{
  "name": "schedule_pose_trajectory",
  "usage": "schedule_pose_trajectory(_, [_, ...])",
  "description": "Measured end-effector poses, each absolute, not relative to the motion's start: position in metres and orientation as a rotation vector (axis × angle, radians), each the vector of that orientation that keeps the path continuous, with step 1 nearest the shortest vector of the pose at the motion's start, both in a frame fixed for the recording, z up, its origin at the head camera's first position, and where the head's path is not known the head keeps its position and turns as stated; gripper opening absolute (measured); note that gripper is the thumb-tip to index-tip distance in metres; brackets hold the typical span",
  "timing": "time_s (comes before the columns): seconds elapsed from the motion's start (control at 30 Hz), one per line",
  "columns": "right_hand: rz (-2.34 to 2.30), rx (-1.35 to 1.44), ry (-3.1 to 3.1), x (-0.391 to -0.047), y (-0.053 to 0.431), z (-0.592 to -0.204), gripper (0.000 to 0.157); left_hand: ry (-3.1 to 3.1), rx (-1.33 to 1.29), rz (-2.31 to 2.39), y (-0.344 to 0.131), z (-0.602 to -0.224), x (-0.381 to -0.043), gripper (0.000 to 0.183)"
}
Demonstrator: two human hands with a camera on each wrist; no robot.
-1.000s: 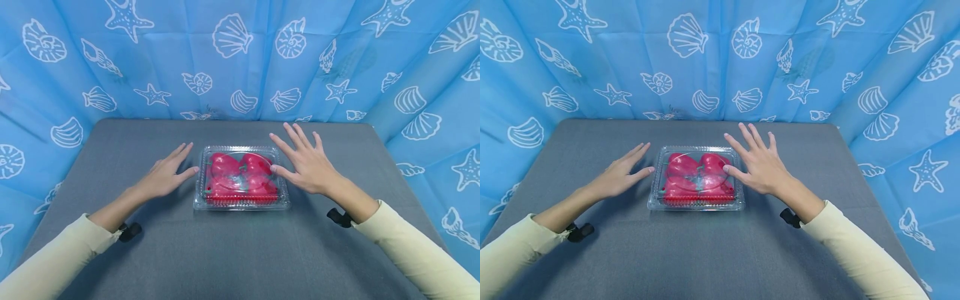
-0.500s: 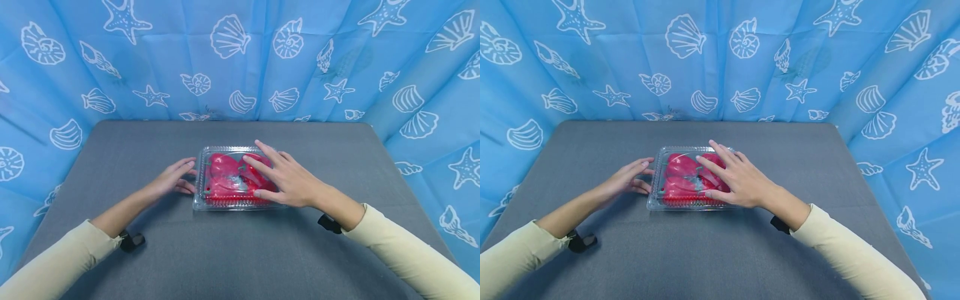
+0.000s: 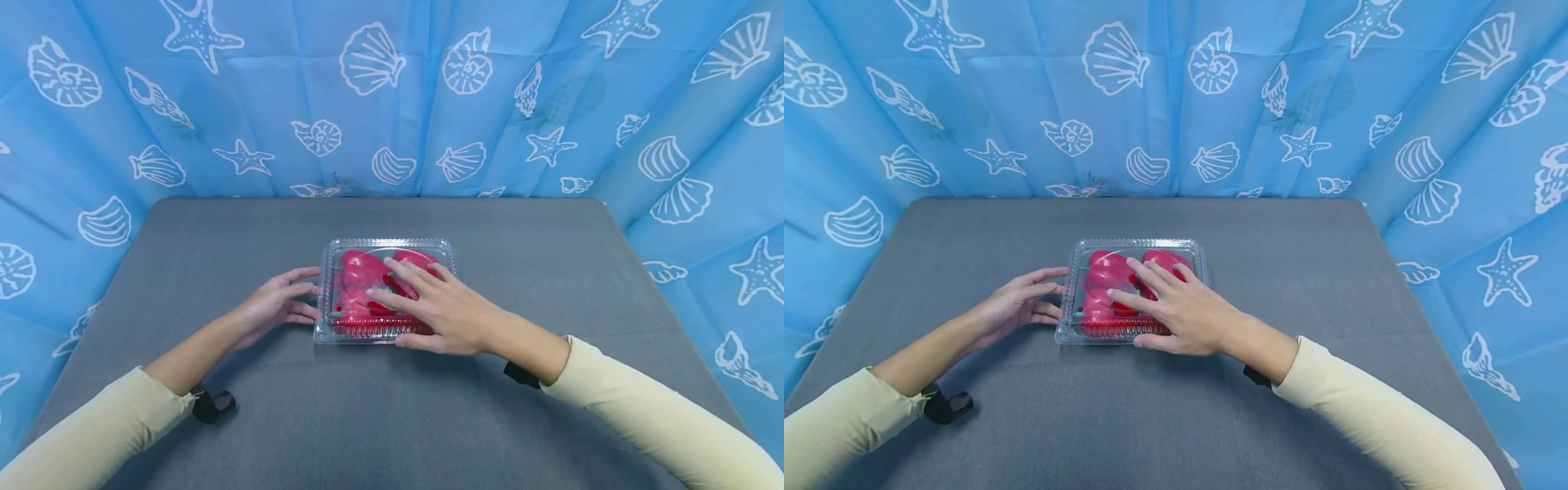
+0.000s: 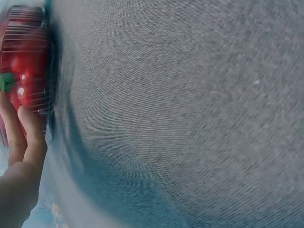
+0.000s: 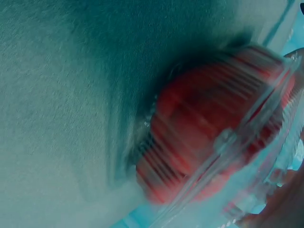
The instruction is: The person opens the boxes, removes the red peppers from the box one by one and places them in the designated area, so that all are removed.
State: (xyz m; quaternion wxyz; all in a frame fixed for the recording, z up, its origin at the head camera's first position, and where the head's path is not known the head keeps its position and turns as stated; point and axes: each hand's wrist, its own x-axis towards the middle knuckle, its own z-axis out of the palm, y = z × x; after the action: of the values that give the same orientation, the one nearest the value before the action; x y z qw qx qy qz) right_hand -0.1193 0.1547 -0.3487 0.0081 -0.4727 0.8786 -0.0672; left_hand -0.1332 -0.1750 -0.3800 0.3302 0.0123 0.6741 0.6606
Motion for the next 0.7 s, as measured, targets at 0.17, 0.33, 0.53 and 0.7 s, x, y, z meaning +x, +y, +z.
schedule_pose_trajectory(0.17, [-0.175, -1.533, 2.714, -0.117, 0.147, -0.352, 0.080, 1.757, 0.031, 1.670, -0.176, -0.383, -0.130, 0.068])
schedule_pose_trajectory(0.33, [-0.150, -1.636, 2.686, -0.116, 0.141, -0.353, 0.074, 1.708, 0.074, 1.642, -0.180, -0.386, -0.127, 0.076])
schedule_pose_trajectory(0.53, [-0.101, -1.817, 2.629, -0.117, 0.136, -0.353, 0.069, 1.649, 0.132, 1.668, -0.181, -0.389, -0.123, 0.075])
schedule_pose_trajectory(0.7, [-0.112, -1.876, 2.588, -0.116, 0.131, -0.354, 0.070, 1.631, 0.141, 1.681, -0.181, -0.390, -0.121, 0.076])
